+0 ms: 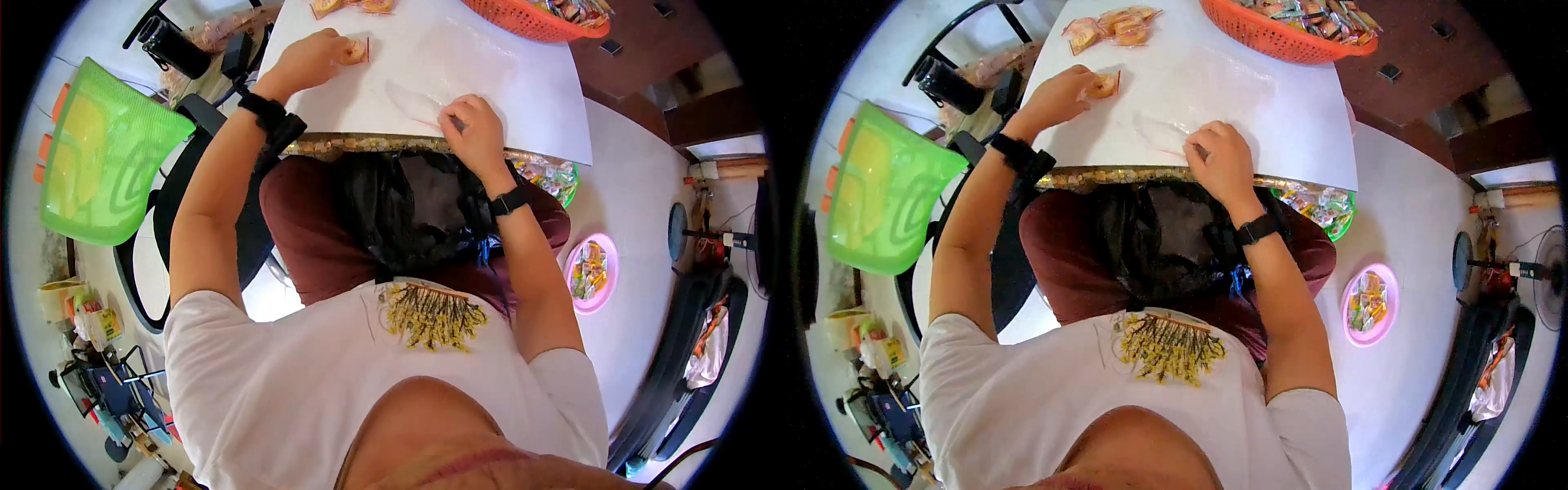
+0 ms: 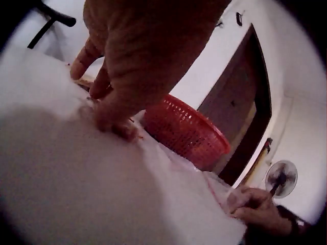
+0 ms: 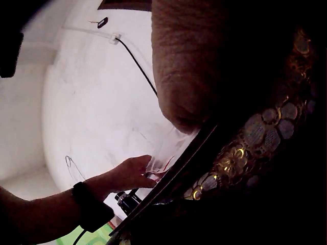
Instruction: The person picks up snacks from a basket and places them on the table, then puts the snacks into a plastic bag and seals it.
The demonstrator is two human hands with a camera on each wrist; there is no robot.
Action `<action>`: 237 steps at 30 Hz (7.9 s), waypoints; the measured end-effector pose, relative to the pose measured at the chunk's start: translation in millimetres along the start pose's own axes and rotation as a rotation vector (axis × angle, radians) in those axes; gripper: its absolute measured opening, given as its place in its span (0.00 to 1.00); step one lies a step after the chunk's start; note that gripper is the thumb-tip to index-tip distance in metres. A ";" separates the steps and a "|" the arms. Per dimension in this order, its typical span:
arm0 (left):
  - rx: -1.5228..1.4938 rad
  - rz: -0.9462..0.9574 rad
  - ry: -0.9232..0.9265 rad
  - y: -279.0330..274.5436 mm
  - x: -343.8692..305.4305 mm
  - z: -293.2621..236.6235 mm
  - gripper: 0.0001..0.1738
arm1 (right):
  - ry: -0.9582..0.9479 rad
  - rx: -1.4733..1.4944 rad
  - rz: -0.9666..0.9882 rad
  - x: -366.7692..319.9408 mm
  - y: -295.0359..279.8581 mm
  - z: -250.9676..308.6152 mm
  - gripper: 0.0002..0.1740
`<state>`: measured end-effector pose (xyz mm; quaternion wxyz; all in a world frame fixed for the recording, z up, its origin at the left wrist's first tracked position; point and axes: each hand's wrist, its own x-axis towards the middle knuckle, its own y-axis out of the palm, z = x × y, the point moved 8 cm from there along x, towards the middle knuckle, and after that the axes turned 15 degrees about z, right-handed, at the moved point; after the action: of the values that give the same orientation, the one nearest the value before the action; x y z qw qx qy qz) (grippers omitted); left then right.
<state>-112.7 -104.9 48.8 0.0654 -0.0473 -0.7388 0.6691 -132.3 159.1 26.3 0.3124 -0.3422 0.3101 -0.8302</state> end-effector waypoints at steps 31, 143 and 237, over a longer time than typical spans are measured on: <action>-1.623 0.034 -0.417 62.0 -45.3 -102.3 0.23 | 0.082 0.035 -0.011 -2.4 2.1 -8.6 0.07; 0.070 -0.239 0.205 54.2 49.6 -157.9 0.25 | 0.162 -0.338 0.155 26.4 -25.3 1.0 0.16; -0.005 -0.373 -0.199 -24.8 46.3 54.0 0.21 | 0.107 -0.101 -0.097 -10.4 -7.0 2.7 0.02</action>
<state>-166.6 -153.1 69.8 0.1147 0.1565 -0.7394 0.6448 -126.5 170.2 29.1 0.2371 -0.3271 0.3508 -0.8448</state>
